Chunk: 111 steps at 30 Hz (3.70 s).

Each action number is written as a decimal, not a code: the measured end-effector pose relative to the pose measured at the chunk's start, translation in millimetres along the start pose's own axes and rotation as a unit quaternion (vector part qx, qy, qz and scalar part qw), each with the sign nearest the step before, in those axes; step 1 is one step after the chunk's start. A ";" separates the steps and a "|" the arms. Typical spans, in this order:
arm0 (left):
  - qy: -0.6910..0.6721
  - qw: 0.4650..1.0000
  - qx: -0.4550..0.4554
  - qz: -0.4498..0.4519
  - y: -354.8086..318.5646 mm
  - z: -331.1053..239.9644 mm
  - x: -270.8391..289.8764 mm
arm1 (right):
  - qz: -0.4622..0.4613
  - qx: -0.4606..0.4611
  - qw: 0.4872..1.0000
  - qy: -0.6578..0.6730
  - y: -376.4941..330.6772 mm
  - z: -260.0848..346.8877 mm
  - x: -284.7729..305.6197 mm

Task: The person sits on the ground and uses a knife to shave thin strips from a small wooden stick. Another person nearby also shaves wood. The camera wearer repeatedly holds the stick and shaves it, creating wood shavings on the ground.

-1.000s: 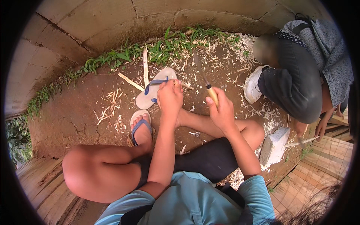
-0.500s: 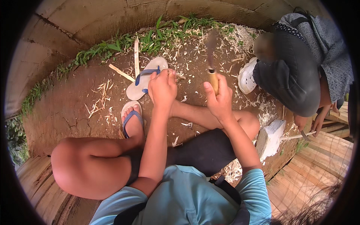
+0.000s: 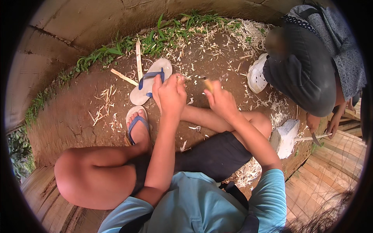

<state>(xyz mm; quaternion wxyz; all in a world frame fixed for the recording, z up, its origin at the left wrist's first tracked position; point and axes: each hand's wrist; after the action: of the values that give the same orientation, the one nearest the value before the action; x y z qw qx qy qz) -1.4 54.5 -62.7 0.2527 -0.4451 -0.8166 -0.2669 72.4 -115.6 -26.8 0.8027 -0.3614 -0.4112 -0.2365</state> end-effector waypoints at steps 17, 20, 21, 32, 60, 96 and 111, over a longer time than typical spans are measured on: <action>-0.090 0.994 0.049 0.025 -4.5 0.8 2.4 | -0.143 0.049 0.971 0.188 -12.9 8.7 9.0; -0.100 0.993 0.052 0.032 -3.6 0.1 1.1 | -0.105 0.026 0.981 0.160 -15.9 1.8 -15.6; -0.107 0.993 0.048 0.030 -4.2 0.8 0.7 | 0.073 -0.030 0.997 -0.004 -16.5 -3.9 -16.2; -0.091 0.993 0.073 0.029 -3.2 -0.4 -0.8 | 0.098 -0.012 0.993 -0.069 -20.3 -14.9 -28.6; -0.046 0.996 0.017 0.074 -3.1 -9.7 3.1 | -0.275 0.074 0.943 0.170 -33.1 11.3 -8.3; -0.057 0.996 0.067 0.033 -7.1 1.1 2.9 | 0.208 -0.069 0.974 0.049 -2.8 -19.4 -31.2; -0.027 1.000 -0.011 -0.010 -4.0 4.2 -1.3 | 0.141 -0.091 0.982 -0.088 -14.2 4.3 -15.2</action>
<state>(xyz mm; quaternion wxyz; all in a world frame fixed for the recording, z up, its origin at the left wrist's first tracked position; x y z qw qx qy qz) -4.9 54.6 -67.5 0.2236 -0.4466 -0.8245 -0.2660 52.3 -120.0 -32.3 0.7525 -0.5066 -0.4020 -0.1247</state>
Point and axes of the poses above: each hand's wrist, its own y-axis towards the middle knuckle, its own x-axis out of the back of the hand, z = x × y, and after that the axes turned 14 degrees about z, right-handed
